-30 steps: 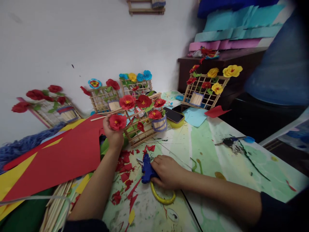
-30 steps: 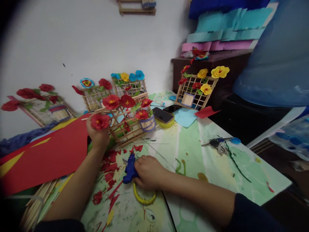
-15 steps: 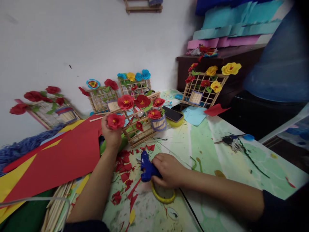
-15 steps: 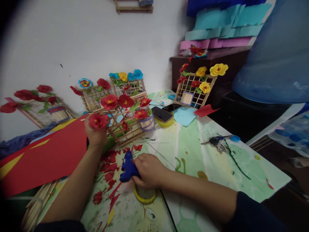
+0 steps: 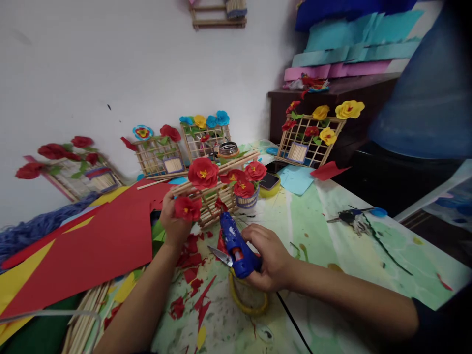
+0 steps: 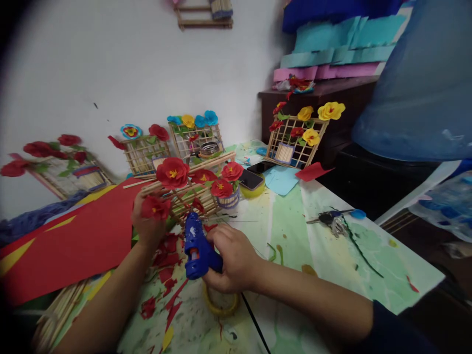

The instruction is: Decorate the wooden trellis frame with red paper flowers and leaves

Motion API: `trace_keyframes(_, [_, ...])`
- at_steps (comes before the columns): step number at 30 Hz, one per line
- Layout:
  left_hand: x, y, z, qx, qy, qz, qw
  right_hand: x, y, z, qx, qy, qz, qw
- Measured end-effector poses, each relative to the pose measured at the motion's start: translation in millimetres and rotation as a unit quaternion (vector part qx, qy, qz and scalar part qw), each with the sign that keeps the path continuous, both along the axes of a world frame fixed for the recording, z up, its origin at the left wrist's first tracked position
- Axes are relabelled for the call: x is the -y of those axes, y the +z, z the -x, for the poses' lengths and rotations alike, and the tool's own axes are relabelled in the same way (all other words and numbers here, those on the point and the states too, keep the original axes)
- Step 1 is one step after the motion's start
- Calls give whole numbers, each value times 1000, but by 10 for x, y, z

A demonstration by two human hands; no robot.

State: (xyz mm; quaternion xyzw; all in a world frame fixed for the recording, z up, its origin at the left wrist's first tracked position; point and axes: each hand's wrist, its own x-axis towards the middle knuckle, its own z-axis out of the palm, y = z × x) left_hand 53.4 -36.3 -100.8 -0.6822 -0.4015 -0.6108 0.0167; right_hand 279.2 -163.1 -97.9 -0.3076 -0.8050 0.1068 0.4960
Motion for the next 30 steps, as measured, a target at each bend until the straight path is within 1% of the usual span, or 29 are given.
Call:
trace_keyframes(3, [88, 18, -27, -40, -53, -80, 995, 9, 22, -4, -10, 12, -2, 1000])
trace_keyframes(6, [113, 29, -70, -19, -106, -165, 980, 9, 32, -2, -7, 24, -14, 1000])
trace_keyframes(8, [113, 33, -98, 0, -127, -185, 975, 2, 30, 0, -6, 26, -21, 999])
trace_keyframes(10, [114, 34, -114, -7, -142, -183, 973, -10, 18, -1, -9, 26, -26, 999])
trace_keyframes(13, [128, 33, -111, -27, -146, -179, 973, -30, -12, -9, -13, 30, -29, 999])
trace_keyframes(16, [144, 36, -88, -54, -122, -153, 979, -45, -39, -19, -13, 33, -28, 999])
trace_keyframes(20, [134, 39, -41, -83, -90, -113, 986, -48, -34, -29, -25, 28, -46, 998])
trace_keyframes(26, [94, 3, -5, -52, -91, -109, 988, -71, 5, -18, -41, 39, -24, 998])
trace_keyframes(28, [90, -1, -38, -26, -104, -119, 987, -87, -1, -12, -30, 53, -26, 998])
trace_keyframes(30, [88, -2, -92, 25, -130, -128, 983, -99, -14, -9, -17, 58, -30, 998])
